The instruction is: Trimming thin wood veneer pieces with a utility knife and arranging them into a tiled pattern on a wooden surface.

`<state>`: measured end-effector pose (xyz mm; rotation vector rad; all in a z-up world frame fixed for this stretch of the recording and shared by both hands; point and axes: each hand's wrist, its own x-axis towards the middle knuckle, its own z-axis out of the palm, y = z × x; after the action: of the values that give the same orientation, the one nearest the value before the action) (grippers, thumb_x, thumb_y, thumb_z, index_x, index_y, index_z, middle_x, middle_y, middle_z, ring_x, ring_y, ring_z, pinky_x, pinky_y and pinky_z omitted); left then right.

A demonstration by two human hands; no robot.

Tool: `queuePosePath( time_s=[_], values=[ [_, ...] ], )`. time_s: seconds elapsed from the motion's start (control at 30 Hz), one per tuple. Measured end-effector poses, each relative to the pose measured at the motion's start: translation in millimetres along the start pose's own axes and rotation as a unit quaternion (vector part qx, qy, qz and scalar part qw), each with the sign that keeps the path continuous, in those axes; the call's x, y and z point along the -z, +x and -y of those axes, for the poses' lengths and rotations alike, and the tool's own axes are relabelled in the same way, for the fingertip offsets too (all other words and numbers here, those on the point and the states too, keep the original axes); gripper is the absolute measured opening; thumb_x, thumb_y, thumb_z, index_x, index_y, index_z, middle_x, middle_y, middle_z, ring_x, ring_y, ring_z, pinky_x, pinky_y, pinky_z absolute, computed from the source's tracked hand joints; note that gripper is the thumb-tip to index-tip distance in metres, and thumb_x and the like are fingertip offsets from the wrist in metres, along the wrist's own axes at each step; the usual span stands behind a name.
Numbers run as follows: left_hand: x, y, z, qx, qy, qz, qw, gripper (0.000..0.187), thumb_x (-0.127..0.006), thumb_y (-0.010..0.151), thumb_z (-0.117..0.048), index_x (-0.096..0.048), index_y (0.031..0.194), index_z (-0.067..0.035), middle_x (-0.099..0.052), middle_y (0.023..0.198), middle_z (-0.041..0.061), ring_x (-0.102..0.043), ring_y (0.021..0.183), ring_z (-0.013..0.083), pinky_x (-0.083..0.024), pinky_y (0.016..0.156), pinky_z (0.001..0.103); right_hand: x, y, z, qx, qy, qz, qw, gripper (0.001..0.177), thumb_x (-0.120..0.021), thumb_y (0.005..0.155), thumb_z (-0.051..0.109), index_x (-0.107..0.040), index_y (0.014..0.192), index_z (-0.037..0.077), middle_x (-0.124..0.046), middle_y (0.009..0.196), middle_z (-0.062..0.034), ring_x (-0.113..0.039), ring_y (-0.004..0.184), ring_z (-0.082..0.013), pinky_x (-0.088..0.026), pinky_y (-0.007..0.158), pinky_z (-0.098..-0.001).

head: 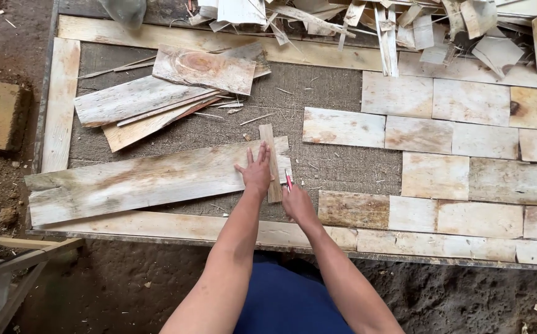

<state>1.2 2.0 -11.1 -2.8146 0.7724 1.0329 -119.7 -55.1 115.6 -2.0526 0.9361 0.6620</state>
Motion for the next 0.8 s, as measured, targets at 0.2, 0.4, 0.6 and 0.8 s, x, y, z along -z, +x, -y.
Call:
queuePosePath(
  time_s=[0.2, 0.4, 0.6, 0.8],
  values=[
    [1.4, -3.5, -0.8, -0.001, -0.017, 0.002, 1.000, 0.101, -0.078, 0.089, -0.034, -0.011, 0.164, -0.023, 0.007, 0.173, -0.011, -0.004, 0.157, 0.0391, -0.027, 0.105, 0.087, -8.0, 90.3, -12.7, 0.043, -0.032, -0.025, 0.998, 0.055, -0.034, 0.104, 0.036, -0.055, 0.124, -0.011, -0.068, 0.111, -0.0397, -0.066, 0.112, -0.0550, -0.053, 0.093, -0.0625],
    [-18.7, 15.0, 4.1, 0.003, -0.016, 0.003, 1.000, 0.100, -0.077, 0.090, -0.034, -0.011, 0.164, -0.025, 0.007, 0.173, -0.011, -0.002, 0.157, 0.0388, -0.025, 0.106, 0.087, -16.7, 127.0, 5.6, 0.025, -0.022, -0.030, 0.999, 0.053, -0.036, 0.104, 0.036, -0.057, 0.123, -0.009, -0.068, 0.115, -0.0365, -0.065, 0.114, -0.0538, -0.052, 0.096, -0.0613],
    [-14.2, 11.3, 4.2, -0.005, -0.028, -0.006, 1.000, 0.101, -0.081, 0.088, -0.027, -0.014, 0.164, -0.025, 0.007, 0.172, -0.013, -0.004, 0.157, 0.0395, -0.025, 0.105, 0.089, -16.3, 124.9, 24.9, 0.041, -0.037, -0.029, 0.998, 0.050, -0.034, 0.104, 0.032, -0.054, 0.119, -0.011, -0.067, 0.114, -0.0399, -0.066, 0.112, -0.0561, -0.053, 0.095, -0.0610],
    [-11.6, 9.0, 5.1, -0.008, -0.038, -0.005, 0.999, 0.102, -0.081, 0.087, -0.021, -0.014, 0.164, -0.025, 0.006, 0.173, -0.012, -0.003, 0.157, 0.0404, -0.024, 0.105, 0.089, -14.6, 117.4, 35.3, 0.047, -0.049, -0.030, 0.997, 0.048, -0.036, 0.102, 0.030, -0.054, 0.117, -0.011, -0.068, 0.112, -0.0385, -0.067, 0.110, -0.0554, -0.054, 0.093, -0.0598]
  ],
)
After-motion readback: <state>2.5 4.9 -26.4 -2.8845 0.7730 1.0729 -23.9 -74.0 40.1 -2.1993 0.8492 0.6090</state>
